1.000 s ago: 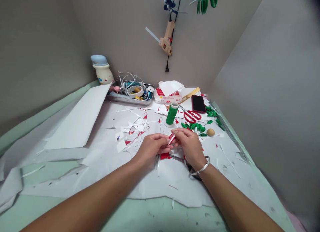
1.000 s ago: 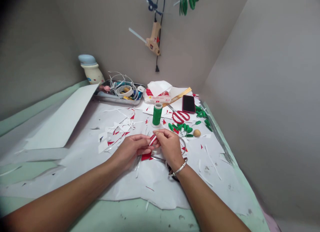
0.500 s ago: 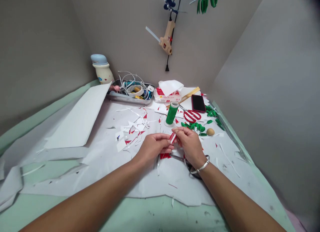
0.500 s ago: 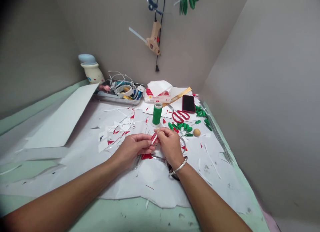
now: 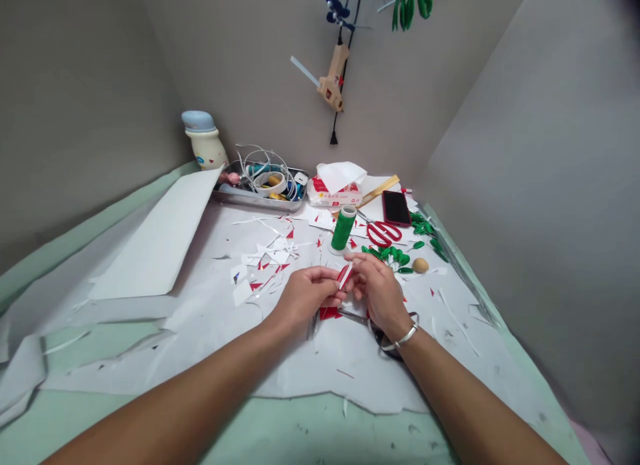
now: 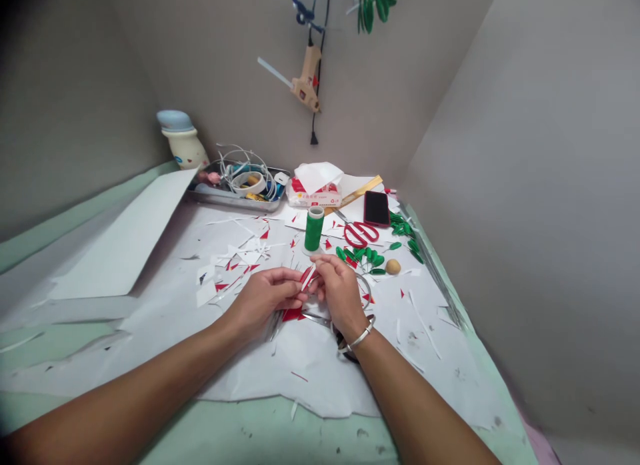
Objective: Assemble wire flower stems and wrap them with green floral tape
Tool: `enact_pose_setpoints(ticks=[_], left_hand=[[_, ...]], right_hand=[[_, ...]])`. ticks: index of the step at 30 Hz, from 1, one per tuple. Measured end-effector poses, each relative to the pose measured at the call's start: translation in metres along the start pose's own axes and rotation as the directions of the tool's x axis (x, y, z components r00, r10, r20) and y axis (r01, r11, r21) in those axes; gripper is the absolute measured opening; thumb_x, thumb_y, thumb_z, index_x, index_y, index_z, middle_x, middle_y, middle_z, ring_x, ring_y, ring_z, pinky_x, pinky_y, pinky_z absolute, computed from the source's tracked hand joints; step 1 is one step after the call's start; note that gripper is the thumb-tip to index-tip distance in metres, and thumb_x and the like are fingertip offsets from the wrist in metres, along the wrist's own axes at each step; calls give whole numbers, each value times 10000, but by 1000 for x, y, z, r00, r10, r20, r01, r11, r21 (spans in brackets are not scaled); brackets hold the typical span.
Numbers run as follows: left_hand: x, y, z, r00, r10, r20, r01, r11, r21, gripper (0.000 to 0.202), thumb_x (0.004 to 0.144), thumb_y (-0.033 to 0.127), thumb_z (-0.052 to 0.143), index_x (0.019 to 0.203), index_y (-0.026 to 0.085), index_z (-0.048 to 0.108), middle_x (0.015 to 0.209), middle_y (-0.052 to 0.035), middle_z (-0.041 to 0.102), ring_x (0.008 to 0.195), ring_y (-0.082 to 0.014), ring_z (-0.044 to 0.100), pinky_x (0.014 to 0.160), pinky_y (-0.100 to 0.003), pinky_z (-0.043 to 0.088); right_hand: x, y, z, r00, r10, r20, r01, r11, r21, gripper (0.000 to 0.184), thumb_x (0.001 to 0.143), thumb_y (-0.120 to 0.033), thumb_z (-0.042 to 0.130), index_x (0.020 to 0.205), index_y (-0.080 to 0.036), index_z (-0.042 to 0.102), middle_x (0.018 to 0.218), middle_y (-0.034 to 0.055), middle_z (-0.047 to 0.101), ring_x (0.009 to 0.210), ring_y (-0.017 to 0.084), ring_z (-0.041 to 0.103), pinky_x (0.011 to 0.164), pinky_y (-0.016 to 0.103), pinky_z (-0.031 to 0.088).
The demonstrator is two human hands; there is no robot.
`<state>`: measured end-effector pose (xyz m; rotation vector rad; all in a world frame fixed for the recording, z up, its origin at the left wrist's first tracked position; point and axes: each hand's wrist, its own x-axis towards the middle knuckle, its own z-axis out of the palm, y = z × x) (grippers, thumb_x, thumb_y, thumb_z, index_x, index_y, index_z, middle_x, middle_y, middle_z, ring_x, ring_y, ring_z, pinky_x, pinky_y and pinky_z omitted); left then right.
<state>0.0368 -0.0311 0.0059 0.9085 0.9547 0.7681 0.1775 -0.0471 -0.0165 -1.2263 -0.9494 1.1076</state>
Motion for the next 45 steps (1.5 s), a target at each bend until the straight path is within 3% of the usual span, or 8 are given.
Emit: enact_pose_setpoints(ticks=[11,25,32,37,45], left_hand=[[-2,3,2,1000,-8,-16,9,999,45,96,685,60,622,761,118,630,617,-52,674,522,-95,617,551,-184,512],[-1,2,1,1000,26,13,-27,994,110,104,684,104,594,775,115,644,618,-44,653,523,-82,588,551,-179,489],[-2,0,-3,998,-17,61,14,998,58,187,738,218,610,904,133,615,648,-53,658,478,-99,578,508,-217,496],[-1,-1,-3,996,-5,91,-6,993,115,110,738,226,591,807,141,580,618,-49,636,476,-113,586,451,-198,448],[3,-5,-4,996,26,87,-44,979,200,59,737,188,561,778,146,567,546,-11,586,445,-99,550,419,-179,383]], right_hand=[[-1,-2,0,999,-43,2,43,990,-138,139,756,-302,523,689,-190,573,487,-42,548,430,105,432,417,214,330],[-3,-7,3,998,-54,-34,46,977,-206,122,758,-296,536,695,-198,573,472,-58,527,422,104,412,428,226,317],[-2,-6,1,986,-138,-98,110,961,-252,127,767,-296,528,683,-206,554,486,-59,519,447,115,439,470,238,347],[0,-2,0,968,-199,-150,147,943,-300,125,772,-302,530,687,-215,557,487,-56,523,462,121,434,482,239,346],[0,-2,0,976,-171,-132,132,955,-265,103,771,-283,525,699,-212,548,485,-51,539,450,118,448,469,235,348]])
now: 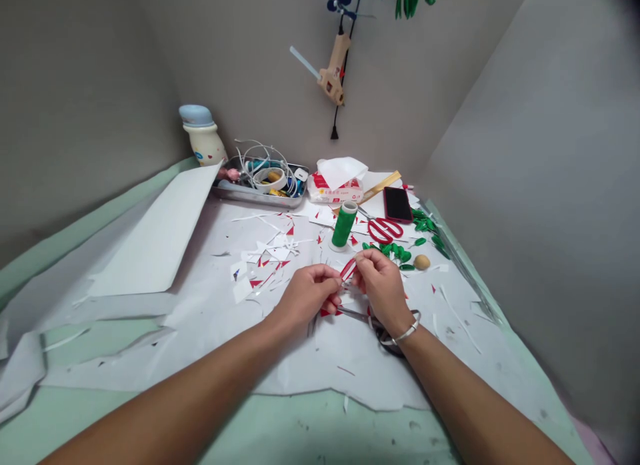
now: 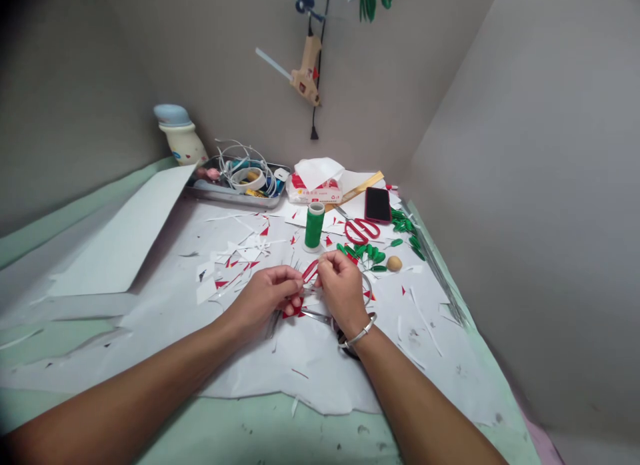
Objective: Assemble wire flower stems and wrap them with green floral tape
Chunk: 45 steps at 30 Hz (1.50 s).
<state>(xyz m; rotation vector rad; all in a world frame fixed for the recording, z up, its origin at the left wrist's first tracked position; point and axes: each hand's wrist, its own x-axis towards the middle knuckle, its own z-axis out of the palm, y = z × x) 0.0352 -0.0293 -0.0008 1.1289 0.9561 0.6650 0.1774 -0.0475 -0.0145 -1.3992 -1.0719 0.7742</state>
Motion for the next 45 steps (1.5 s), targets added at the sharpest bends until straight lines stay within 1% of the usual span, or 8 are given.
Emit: enact_pose_setpoints(ticks=[4,10,16,22,33,38,41,45], left_hand=[[0,1,-1,1000,5,10,-5,1000,-20,76,729,192,593,779,143,563,550,-4,581,444,-87,532,434,-179,387],[0,1,-1,1000,-17,14,18,998,-57,103,714,197,618,782,132,576,571,-13,595,454,-79,520,481,-199,424],[1,-1,-1,1000,-22,9,22,998,-64,96,708,199,622,765,133,581,574,-18,605,452,-83,525,481,-206,429],[0,-1,-1,999,-37,-1,37,998,-53,103,698,199,638,759,127,596,574,-23,615,464,-88,551,492,-200,437],[-1,3,0,999,-40,-3,40,997,-72,80,696,173,628,753,123,602,585,-30,614,487,-86,561,486,-182,438],[-4,4,0,999,-35,19,37,994,-106,155,733,248,642,831,134,601,641,-30,623,513,-90,568,533,-213,490],[-5,4,0,999,-33,23,35,993,-110,188,750,275,634,874,137,610,657,-28,620,526,-97,573,544,-229,500],[-3,3,0,999,19,-31,-22,995,-100,141,735,230,642,816,121,604,619,-13,598,519,-81,555,542,-204,480]], right_hand=[[0,-1,0,1000,20,24,-21,999,48,108,783,-289,522,715,-209,548,485,-53,542,436,110,439,454,229,344],[0,0,0,998,41,50,-46,993,107,123,795,-308,533,735,-201,544,476,-50,544,407,96,414,412,208,318],[1,2,-2,994,36,103,-54,983,177,126,815,-317,519,765,-204,547,491,-49,561,404,103,443,395,202,337],[0,-3,-2,996,44,83,-55,990,130,146,808,-319,555,733,-195,541,474,-51,563,388,85,433,396,186,332],[0,-2,0,996,34,82,-46,986,160,166,814,-342,559,742,-194,539,476,-53,561,381,78,422,395,181,324],[1,0,0,997,34,71,-46,984,173,170,806,-350,566,744,-196,529,480,-52,556,385,77,411,395,181,317],[0,-2,-1,995,35,90,-49,985,165,169,810,-340,567,735,-194,528,479,-53,548,393,76,416,401,180,322],[-1,-4,-1,989,17,149,-43,983,177,178,827,-344,563,734,-195,534,491,-48,550,406,85,436,411,189,341]])
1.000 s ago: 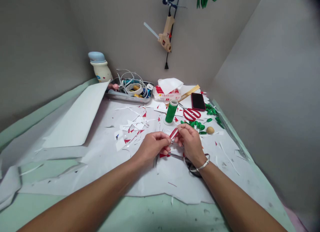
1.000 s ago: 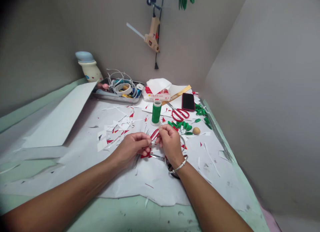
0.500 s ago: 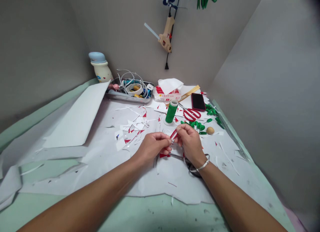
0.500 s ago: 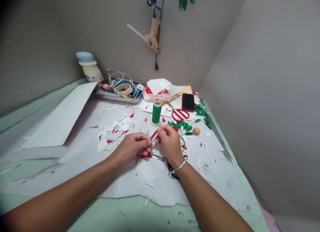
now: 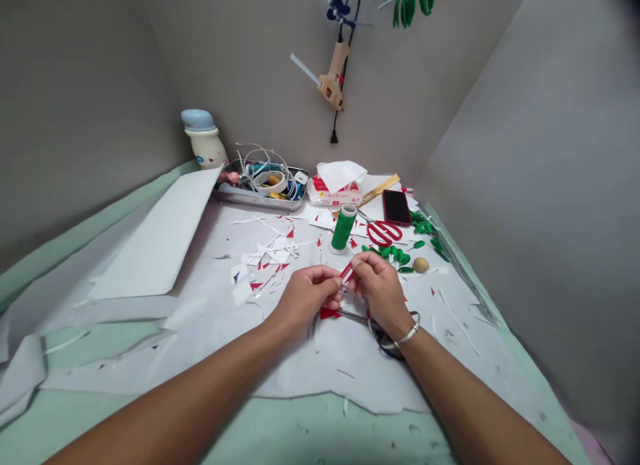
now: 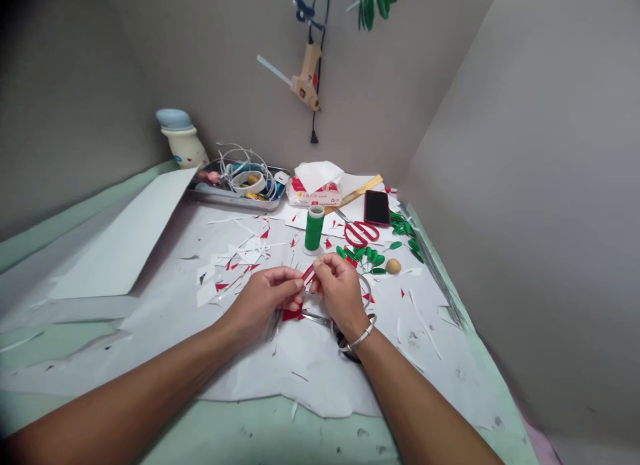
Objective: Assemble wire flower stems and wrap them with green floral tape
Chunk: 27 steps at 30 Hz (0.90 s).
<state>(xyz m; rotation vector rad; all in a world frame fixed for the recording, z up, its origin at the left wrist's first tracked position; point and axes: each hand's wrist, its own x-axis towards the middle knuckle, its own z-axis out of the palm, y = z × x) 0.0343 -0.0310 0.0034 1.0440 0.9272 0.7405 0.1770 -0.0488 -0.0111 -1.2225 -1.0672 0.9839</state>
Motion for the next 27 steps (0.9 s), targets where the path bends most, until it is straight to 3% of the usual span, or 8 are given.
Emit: enact_pose_setpoints(ticks=[6,14,27], left_hand=[[2,0,0,998,45,-47,-46,999,-22,106,726,201,629,780,125,578,561,4,581,486,-70,520,508,-181,440],[3,-1,-2,998,41,-50,-42,999,-6,112,719,211,631,785,130,589,569,7,582,508,-75,533,520,-182,440],[3,0,0,999,31,-38,-31,1000,1,83,712,202,614,741,137,571,552,4,569,477,-77,513,484,-191,429]], right_hand=[[1,5,-1,1000,-15,9,15,997,78,268,859,-430,496,766,-187,561,609,0,611,421,96,480,390,213,348],[-2,-3,1,1000,-1,-4,1,1000,-27,140,817,-325,552,795,-186,549,508,-44,568,408,85,439,415,196,355],[-4,-7,2,1000,5,10,-5,999,-43,103,798,-291,550,770,-197,521,497,-53,568,414,90,441,429,195,357]])
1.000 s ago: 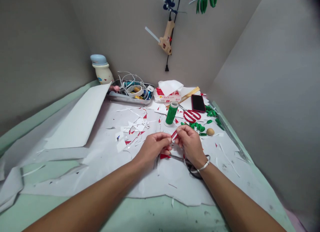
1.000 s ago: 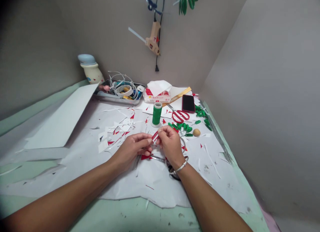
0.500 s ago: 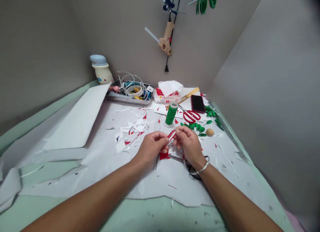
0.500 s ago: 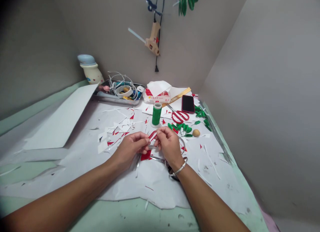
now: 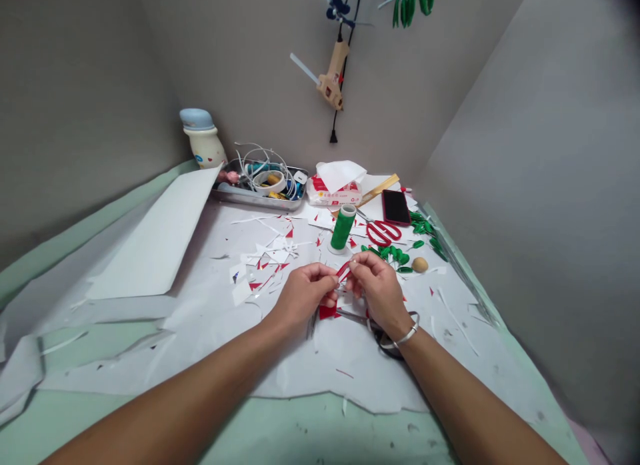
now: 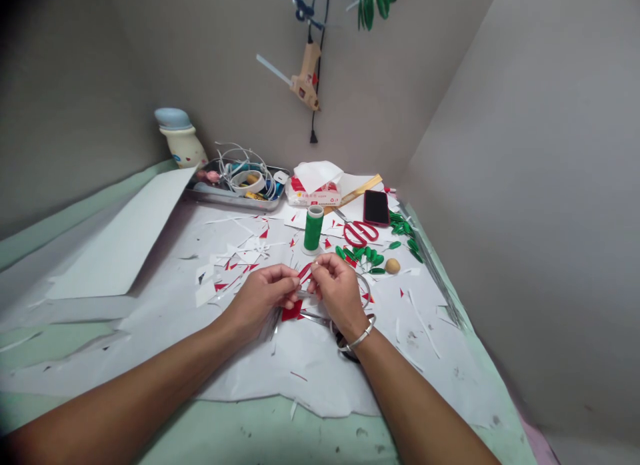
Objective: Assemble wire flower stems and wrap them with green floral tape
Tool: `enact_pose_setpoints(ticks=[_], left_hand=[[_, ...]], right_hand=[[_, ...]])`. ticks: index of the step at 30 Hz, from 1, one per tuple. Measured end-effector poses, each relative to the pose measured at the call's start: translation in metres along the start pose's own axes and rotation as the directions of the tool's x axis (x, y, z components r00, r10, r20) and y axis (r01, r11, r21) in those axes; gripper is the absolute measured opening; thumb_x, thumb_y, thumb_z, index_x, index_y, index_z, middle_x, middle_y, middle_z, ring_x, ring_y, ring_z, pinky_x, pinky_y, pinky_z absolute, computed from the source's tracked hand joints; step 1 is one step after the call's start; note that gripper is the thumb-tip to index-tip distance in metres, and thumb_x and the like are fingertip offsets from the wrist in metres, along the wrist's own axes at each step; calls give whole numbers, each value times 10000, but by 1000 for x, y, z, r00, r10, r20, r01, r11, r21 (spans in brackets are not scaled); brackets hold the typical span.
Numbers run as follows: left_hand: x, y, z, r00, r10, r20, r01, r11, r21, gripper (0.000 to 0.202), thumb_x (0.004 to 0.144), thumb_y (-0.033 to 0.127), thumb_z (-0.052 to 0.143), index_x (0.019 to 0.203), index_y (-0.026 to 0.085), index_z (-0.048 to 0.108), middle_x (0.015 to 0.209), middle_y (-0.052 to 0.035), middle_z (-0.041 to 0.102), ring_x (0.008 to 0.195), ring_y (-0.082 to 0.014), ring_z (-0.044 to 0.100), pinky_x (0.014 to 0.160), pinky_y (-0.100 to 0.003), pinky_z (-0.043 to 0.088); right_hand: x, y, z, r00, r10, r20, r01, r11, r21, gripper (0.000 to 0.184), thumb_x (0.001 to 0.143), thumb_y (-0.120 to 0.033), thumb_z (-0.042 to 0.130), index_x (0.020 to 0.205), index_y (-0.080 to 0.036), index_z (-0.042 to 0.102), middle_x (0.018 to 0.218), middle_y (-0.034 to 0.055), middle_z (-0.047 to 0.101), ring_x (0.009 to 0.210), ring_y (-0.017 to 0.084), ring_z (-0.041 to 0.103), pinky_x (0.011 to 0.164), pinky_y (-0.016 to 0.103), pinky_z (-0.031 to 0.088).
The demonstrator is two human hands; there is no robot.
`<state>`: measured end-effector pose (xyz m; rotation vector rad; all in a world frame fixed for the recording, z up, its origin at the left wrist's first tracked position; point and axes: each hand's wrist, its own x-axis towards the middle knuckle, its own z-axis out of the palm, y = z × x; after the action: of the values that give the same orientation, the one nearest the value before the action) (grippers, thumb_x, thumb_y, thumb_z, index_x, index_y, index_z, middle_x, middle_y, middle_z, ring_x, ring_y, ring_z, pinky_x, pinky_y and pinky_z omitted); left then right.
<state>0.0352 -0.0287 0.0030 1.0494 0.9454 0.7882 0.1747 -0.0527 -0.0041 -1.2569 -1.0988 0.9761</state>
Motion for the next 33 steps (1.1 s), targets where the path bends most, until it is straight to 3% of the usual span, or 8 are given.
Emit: enact_pose_setpoints(ticks=[16,26,28,30,33], left_hand=[[-2,1,0,997,-25,76,27,999,-27,136,740,244,598,828,140,605,579,-3,583,448,-84,518,473,-211,443],[2,-3,-3,998,55,-37,-55,998,-4,93,733,214,603,785,141,581,532,19,547,433,-58,450,451,-175,344],[2,-4,-4,997,70,-45,-70,997,-10,85,739,213,603,779,142,582,538,21,549,435,-54,452,466,-175,352],[3,-4,-5,995,78,-64,-80,996,-26,75,737,207,610,766,143,585,533,24,543,435,-51,450,470,-174,355],[3,-5,-5,992,80,-96,-85,995,-54,107,724,220,643,791,143,610,553,18,552,457,-58,469,483,-182,374]], right_hand=[[3,4,-1,998,-22,-58,21,1000,-12,148,809,-339,565,784,-197,531,512,-50,572,423,88,440,430,192,349],[4,8,0,998,-7,-62,5,999,-40,291,827,-489,539,808,-200,565,600,-27,580,446,108,491,408,221,368],[2,8,0,996,-48,-81,41,995,-92,255,840,-458,534,813,-205,552,615,-29,565,473,112,498,434,227,385],[-1,6,0,979,-165,-119,139,969,-206,188,850,-393,539,809,-209,542,646,-24,559,525,116,505,493,236,410],[-7,2,4,909,-413,-58,341,817,-466,98,848,-290,546,794,-208,557,729,2,575,630,134,518,603,261,432]])
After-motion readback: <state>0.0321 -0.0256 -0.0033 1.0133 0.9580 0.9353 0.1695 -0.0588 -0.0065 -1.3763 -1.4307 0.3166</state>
